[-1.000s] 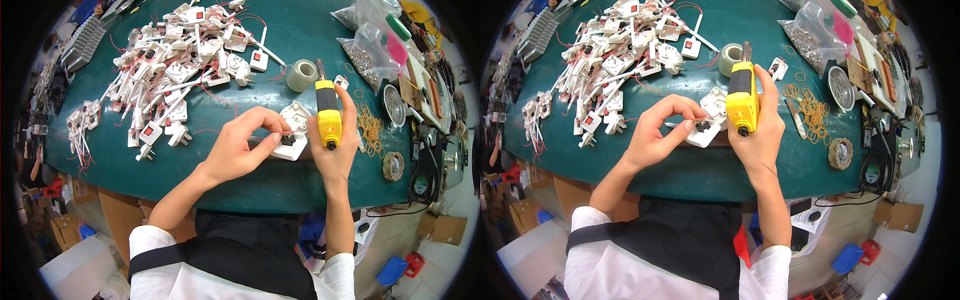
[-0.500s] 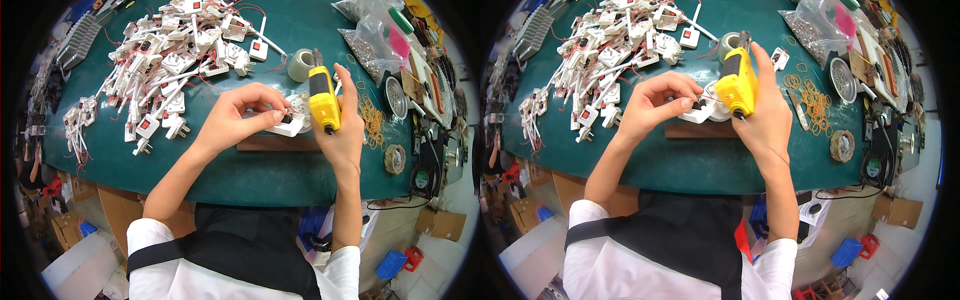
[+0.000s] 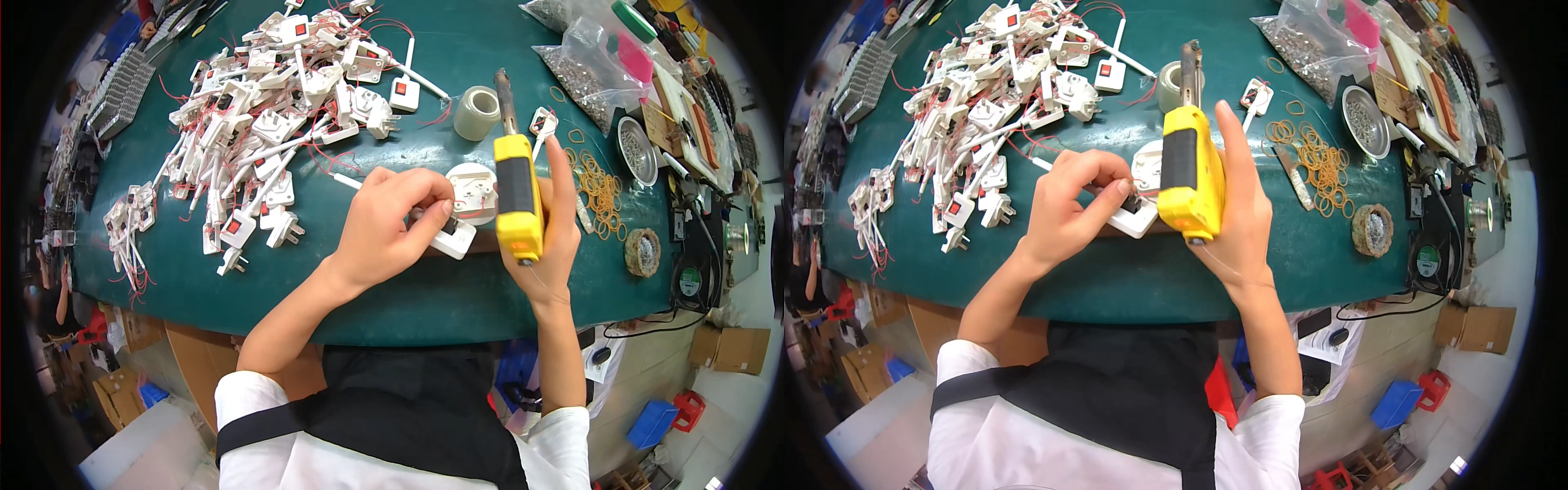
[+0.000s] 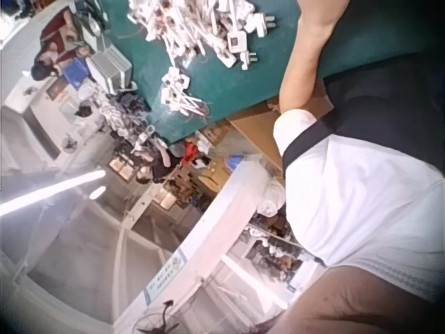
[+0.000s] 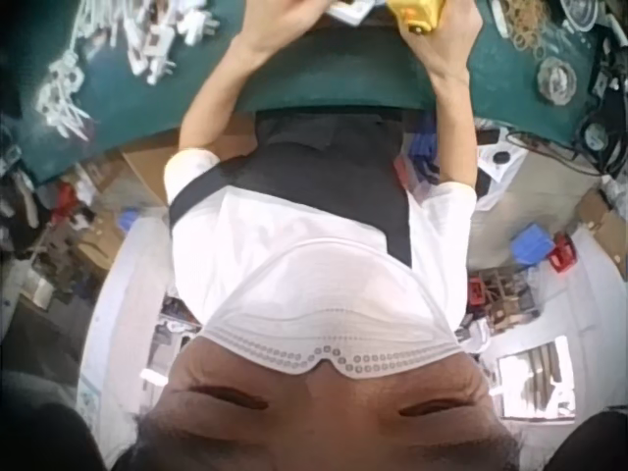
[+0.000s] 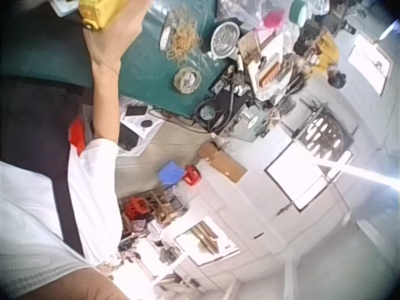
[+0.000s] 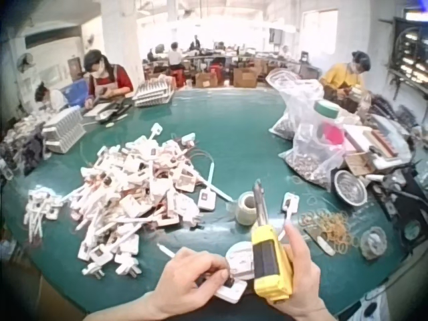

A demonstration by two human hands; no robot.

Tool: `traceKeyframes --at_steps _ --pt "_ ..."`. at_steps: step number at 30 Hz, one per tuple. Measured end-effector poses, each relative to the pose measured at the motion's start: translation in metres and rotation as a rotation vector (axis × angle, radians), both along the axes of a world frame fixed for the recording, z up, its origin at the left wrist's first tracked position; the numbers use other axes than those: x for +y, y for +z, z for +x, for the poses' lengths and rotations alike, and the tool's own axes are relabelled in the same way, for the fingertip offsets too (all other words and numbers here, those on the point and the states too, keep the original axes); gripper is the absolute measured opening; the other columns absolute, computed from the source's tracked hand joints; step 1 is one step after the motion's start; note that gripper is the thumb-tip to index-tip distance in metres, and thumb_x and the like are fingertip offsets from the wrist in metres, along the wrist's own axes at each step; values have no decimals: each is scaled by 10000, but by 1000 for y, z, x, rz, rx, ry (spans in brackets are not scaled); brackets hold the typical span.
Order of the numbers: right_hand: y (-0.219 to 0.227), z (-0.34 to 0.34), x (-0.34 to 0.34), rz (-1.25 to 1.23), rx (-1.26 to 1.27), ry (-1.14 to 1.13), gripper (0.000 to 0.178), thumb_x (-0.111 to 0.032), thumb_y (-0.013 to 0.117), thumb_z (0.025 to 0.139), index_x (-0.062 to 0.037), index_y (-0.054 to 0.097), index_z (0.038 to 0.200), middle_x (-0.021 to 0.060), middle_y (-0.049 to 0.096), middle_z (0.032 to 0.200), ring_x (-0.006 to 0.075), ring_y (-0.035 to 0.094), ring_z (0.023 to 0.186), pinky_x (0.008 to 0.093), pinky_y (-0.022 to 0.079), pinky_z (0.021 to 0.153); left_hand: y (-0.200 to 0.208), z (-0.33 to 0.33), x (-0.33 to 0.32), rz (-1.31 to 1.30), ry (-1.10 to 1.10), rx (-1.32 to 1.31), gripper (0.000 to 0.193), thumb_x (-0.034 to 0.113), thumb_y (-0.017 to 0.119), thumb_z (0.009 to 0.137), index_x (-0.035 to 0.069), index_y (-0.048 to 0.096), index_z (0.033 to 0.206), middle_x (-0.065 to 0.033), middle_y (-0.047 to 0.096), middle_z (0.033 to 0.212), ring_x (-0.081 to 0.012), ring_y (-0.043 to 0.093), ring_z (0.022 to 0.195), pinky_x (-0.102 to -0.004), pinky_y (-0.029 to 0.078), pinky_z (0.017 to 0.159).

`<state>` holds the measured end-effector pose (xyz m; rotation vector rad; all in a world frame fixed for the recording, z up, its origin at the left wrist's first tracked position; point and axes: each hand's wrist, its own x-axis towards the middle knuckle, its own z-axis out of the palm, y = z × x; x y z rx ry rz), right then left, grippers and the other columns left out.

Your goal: The person solders wires to electronic switches and plugs using a soldering iron and solder from a spool, cutting the wires with wire cutters.

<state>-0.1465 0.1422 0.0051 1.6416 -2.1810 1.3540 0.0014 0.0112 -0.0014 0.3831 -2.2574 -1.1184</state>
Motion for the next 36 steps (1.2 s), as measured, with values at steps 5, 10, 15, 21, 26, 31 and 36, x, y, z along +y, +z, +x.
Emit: traceKeyframes --at_steps 5,10,15,21,26,31,36 --pt "8 7 6 -85 -337 131 817 17 695 777 -19 239 1454 68 657 913 120 634 823 258 489 785 3 -12 6 -63 38 54 46 87 639 820 103 604 847 23 623 713 -128 551 561 -274 361 630" --pt "11 11 0 -53 -205 79 745 -2 697 798 -27 308 1432 36 644 861 108 618 800 247 476 773 8 -15 11 -18 -11 23 49 103 663 803 100 627 836 12 642 720 -119 567 560 -274 371 589" --pt "11 9 -4 -53 -182 19 688 -37 707 813 -46 367 1410 29 620 855 96 590 777 239 463 743 9 -14 10 215 -31 6 117 43 695 771 22 660 881 -43 644 780 -87 567 591 -222 441 574" --pt "16 -2 8 -171 -849 14 527 -47 662 842 -16 458 1327 92 612 1029 133 594 855 281 506 784 12 -15 5 111 39 -35 93 59 685 790 15 641 859 -56 642 863 -76 565 651 -217 447 597" --pt "0 -15 21 -488 -1452 374 480 -8 590 847 29 435 1299 169 591 1061 257 575 1069 550 451 993 12 -17 3 239 117 -145 110 126 650 803 42 583 827 -64 601 837 -196 604 637 -329 476 576" --pt "-18 3 32 -470 -1369 339 555 -89 575 844 8 358 1346 157 542 1109 235 532 1074 639 337 1042 13 -21 0 121 104 -220 116 122 652 805 30 584 813 -69 619 843 -169 582 611 -296 455 554" --pt "8 -2 70 -331 -1211 273 543 -118 610 834 87 399 1290 211 559 1069 285 584 1029 512 536 876 11 -32 -1 142 17 -325 122 99 653 808 0 583 823 -61 629 732 -106 584 588 -236 445 539"
